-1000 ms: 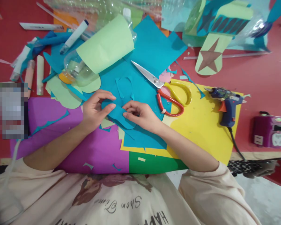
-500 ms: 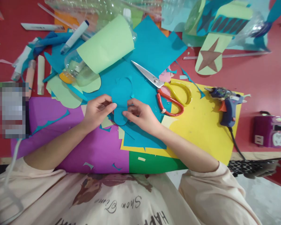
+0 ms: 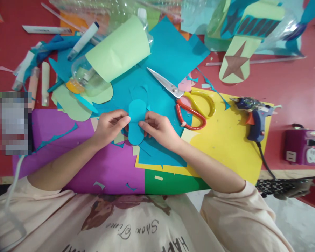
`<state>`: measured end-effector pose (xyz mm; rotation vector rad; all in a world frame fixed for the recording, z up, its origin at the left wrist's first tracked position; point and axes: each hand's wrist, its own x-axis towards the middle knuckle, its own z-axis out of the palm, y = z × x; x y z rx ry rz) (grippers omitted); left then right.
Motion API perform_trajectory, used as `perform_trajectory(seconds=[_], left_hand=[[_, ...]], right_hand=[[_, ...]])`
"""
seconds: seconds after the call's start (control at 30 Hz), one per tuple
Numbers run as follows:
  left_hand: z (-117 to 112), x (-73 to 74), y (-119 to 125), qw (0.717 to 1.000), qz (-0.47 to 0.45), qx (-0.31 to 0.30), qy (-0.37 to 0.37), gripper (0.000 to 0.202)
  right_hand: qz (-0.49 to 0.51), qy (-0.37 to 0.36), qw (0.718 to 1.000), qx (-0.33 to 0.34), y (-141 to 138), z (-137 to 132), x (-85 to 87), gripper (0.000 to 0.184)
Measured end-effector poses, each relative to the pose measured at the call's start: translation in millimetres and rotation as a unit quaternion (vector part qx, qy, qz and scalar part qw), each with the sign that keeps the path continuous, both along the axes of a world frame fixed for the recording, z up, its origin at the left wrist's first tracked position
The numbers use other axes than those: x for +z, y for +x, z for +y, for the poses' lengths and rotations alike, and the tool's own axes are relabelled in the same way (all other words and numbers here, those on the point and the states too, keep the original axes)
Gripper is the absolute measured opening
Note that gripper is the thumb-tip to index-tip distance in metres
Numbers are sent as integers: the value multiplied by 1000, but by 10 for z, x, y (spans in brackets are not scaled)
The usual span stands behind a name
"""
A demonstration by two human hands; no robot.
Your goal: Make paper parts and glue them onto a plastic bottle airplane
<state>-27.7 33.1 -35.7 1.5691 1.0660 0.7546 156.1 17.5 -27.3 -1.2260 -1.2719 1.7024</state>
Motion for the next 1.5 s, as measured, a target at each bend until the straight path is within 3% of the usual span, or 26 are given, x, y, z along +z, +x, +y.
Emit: perform_trajectory(seconds=[0.37, 0.67, 0.87, 1.1, 1.5], left_hand=[[-7, -4, 7, 1000, 15, 4, 16, 37], [-3, 28, 5, 1000, 10, -1, 7, 31], [-7, -10, -9, 995, 90, -10, 36, 40], [-9, -20, -1, 996, 74, 3, 42, 42], [-22, 19, -5, 987, 148, -36, 47, 44]], right_hand=[[4, -4, 1000, 15, 9, 1, -5, 39], [26, -9, 1000, -11, 10, 9, -9, 43], [17, -11, 1000, -5, 7, -4, -22, 36], [38, 14, 999, -9, 30, 0, -32, 31], [-13, 23, 999, 25, 10, -1, -26, 47]])
